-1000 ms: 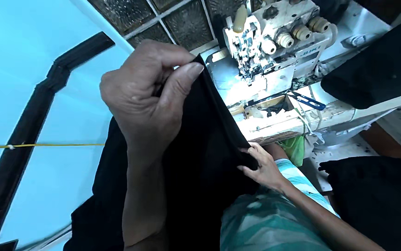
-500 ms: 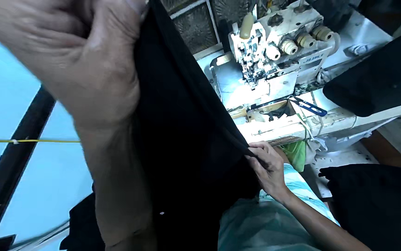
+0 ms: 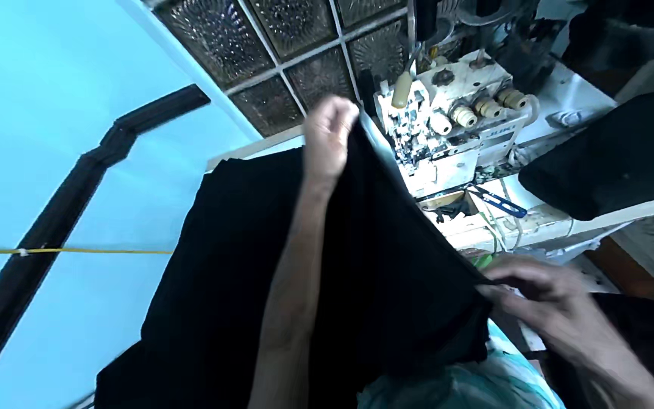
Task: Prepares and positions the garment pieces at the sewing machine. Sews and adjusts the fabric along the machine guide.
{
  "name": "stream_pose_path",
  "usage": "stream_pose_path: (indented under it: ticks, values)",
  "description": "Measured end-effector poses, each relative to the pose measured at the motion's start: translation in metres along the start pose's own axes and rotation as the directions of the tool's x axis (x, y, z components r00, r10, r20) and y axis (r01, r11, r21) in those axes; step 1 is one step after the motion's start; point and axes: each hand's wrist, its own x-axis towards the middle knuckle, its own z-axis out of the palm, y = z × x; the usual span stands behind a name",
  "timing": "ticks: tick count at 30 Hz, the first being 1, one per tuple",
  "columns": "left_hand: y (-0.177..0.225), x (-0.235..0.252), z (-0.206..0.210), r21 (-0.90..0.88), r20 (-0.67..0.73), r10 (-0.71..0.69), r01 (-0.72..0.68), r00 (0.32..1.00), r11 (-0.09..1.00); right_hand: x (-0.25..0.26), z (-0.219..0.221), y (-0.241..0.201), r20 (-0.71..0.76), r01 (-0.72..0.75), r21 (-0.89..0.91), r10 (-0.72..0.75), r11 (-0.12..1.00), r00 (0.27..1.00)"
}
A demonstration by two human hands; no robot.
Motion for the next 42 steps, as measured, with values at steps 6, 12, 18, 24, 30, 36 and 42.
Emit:
stream_pose_path:
  ticks: [6, 12, 18, 24, 30, 36, 42]
  values:
    - [-0.054, -0.034, 0.065, 0.268, 0.210, -0.083, 0.025, 0.974, 0.963, -0.019, 0.016, 0.075, 0.117, -0.491, 0.071, 0.481, 0.869, 0.869]
    - [-0.028, -0.058, 0.062, 0.460, 0.182, -0.015, -0.071, 0.983, 0.885, -0.008, 0.019, 0.075, 0.274, -0.466, 0.181, 0.410, 0.866, 0.870]
    - [-0.019, -0.090, 0.071, 0.567, 0.127, -0.028, -0.049, 0.991, 0.822, -0.021, 0.018, 0.067, 0.478, -0.503, 0.187, 0.370, 0.844, 0.797]
    - [-0.010, -0.097, 0.080, 0.301, 0.042, 0.008, -0.020, 0.999, 0.954, -0.046, 0.032, 0.072, 0.636, -0.623, 0.160, 0.402, 0.766, 0.658]
    - [-0.009, -0.084, 0.082, 0.315, 0.094, 0.001, -0.031, 0.996, 0.949, -0.039, 0.036, 0.075, 0.572, -0.670, 0.339, 0.420, 0.661, 0.704]
    - [-0.013, -0.087, 0.080, 0.370, 0.104, 0.008, -0.047, 0.995, 0.928, -0.029, 0.032, 0.075, 0.565, -0.634, 0.390, 0.370, 0.668, 0.737]
    - [-0.022, -0.088, 0.093, 0.538, 0.021, 0.247, -0.219, 0.969, 0.814, -0.038, 0.028, 0.080, 0.601, -0.618, 0.430, 0.301, 0.658, 0.740]
